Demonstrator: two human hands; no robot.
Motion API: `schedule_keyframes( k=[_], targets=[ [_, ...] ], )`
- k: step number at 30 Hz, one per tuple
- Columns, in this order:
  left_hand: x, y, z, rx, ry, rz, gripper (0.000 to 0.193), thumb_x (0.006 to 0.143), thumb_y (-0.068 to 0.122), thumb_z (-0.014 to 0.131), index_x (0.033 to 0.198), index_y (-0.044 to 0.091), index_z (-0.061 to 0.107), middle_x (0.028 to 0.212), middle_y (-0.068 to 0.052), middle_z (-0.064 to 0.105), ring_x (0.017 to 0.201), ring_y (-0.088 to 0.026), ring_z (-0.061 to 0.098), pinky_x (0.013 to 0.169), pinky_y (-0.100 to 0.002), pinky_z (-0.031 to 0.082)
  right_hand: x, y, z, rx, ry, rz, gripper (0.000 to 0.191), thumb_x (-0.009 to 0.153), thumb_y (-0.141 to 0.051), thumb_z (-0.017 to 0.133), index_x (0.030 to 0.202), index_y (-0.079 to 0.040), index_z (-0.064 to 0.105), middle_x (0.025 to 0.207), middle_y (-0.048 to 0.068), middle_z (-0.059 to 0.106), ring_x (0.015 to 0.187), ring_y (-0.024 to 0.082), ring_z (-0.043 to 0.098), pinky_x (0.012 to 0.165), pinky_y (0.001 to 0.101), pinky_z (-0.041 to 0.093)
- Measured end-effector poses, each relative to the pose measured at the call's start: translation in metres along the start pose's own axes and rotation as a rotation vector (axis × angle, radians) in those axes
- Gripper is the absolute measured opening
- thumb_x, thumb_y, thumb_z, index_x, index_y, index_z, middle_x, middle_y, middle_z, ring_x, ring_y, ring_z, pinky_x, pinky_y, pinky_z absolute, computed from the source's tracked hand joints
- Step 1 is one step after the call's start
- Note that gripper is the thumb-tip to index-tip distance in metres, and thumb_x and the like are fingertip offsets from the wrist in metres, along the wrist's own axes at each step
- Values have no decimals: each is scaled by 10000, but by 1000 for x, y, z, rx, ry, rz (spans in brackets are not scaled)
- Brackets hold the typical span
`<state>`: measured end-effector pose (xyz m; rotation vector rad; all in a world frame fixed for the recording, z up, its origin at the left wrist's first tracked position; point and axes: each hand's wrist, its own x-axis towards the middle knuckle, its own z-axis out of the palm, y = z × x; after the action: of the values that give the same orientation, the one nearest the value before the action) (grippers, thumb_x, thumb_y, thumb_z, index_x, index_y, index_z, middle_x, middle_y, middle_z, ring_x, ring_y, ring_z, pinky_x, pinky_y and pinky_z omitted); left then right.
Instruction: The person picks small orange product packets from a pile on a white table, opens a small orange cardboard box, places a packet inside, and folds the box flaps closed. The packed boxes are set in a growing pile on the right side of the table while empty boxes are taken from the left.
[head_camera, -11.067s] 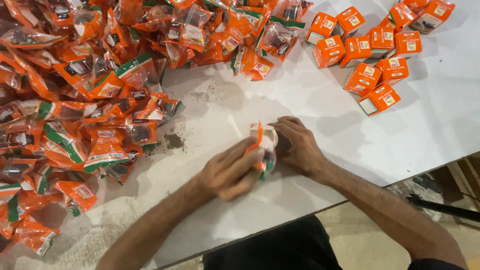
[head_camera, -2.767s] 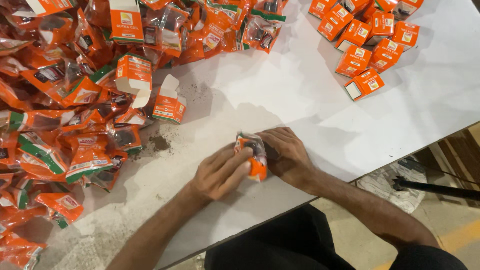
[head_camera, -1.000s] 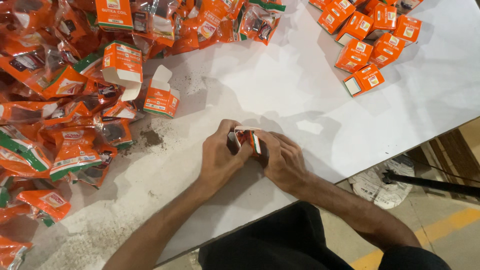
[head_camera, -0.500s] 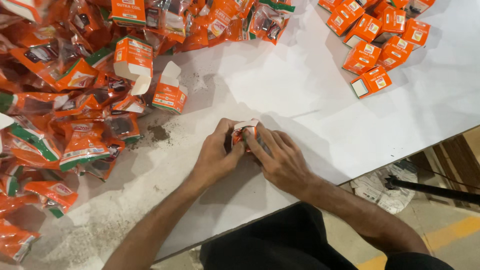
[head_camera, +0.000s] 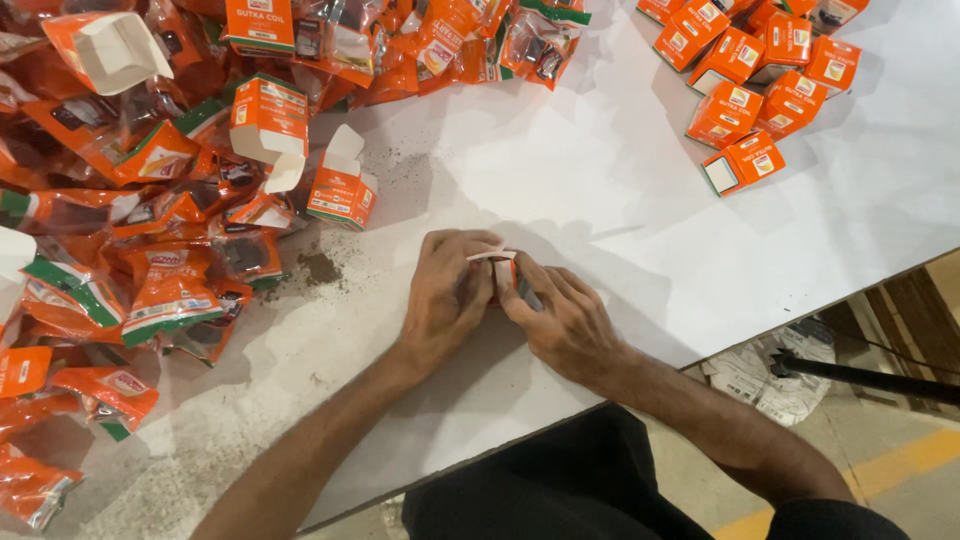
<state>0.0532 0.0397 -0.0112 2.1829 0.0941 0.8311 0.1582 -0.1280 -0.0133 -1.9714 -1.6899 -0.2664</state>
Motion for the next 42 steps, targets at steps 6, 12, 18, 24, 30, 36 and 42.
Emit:
schedule_keyframes(
  k=[6, 12, 18, 24, 30, 36, 42],
  targets=[
    [5, -3, -25, -112, -294, 258, 478, 795, 9, 723, 1248, 36, 574, 1430, -210, 589, 1345, -437, 578, 1108, -489, 535, -2, 2, -3, 174, 50, 154, 378, 772, 28, 767, 1058, -4, 521, 1250, 235, 687, 994, 357, 722, 841, 447, 586],
    [1, -2, -22, 10, -249, 236, 357, 899, 70, 786, 1173, 77, 557, 1433, -190, 604, 1335, -419, 610, 1055, -460, 573, -3, 8, 1, 256, 73, 155, 528, 760, 73, 796, 1163, -13, 465, 1250, 232, 696, 980, 357, 740, 822, 418, 598],
    [2, -4, -21, -37, -270, 207, 285, 916, 58, 764, 1133, 64, 579, 1425, -186, 613, 1342, -424, 615, 1055, -459, 584, -5, 10, -1, 254, 42, 175, 524, 748, 118, 741, 1173, -16, 466, 1275, 228, 698, 964, 335, 743, 849, 421, 603],
    [1, -1, -26, 202, -313, 408, 188, 903, 43, 739, 1049, 0, 629, 1463, -232, 557, 1363, -419, 566, 1071, -461, 548, -3, 9, -4, 283, 22, 175, 548, 764, 95, 756, 1217, -16, 468, 1275, 205, 694, 1007, 334, 734, 841, 408, 599],
    [1, 3, -23, 164, -322, 357, 176, 850, -6, 721, 906, 8, 555, 1451, -242, 565, 1383, -409, 558, 1141, -498, 525, 0, 7, -7, 272, -10, 163, 658, 768, 97, 739, 1358, -3, 466, 1269, 189, 692, 1076, 328, 716, 898, 421, 590],
    [3, -2, -29, -85, -298, 221, 256, 877, 6, 775, 1083, 7, 623, 1400, -199, 627, 1342, -398, 613, 1082, -461, 563, 1, 8, -9, 298, -57, 194, 699, 795, 62, 767, 1418, 2, 457, 1261, 182, 681, 1138, 326, 675, 984, 439, 546],
    [4, -4, -30, 46, -283, 337, 254, 821, 6, 786, 1001, -4, 607, 1379, -258, 620, 1301, -428, 624, 1046, -475, 573, 3, 7, -7, 299, -127, 235, 745, 789, 48, 776, 1463, -9, 464, 1281, 161, 678, 1152, 315, 645, 991, 427, 532]
  ],
)
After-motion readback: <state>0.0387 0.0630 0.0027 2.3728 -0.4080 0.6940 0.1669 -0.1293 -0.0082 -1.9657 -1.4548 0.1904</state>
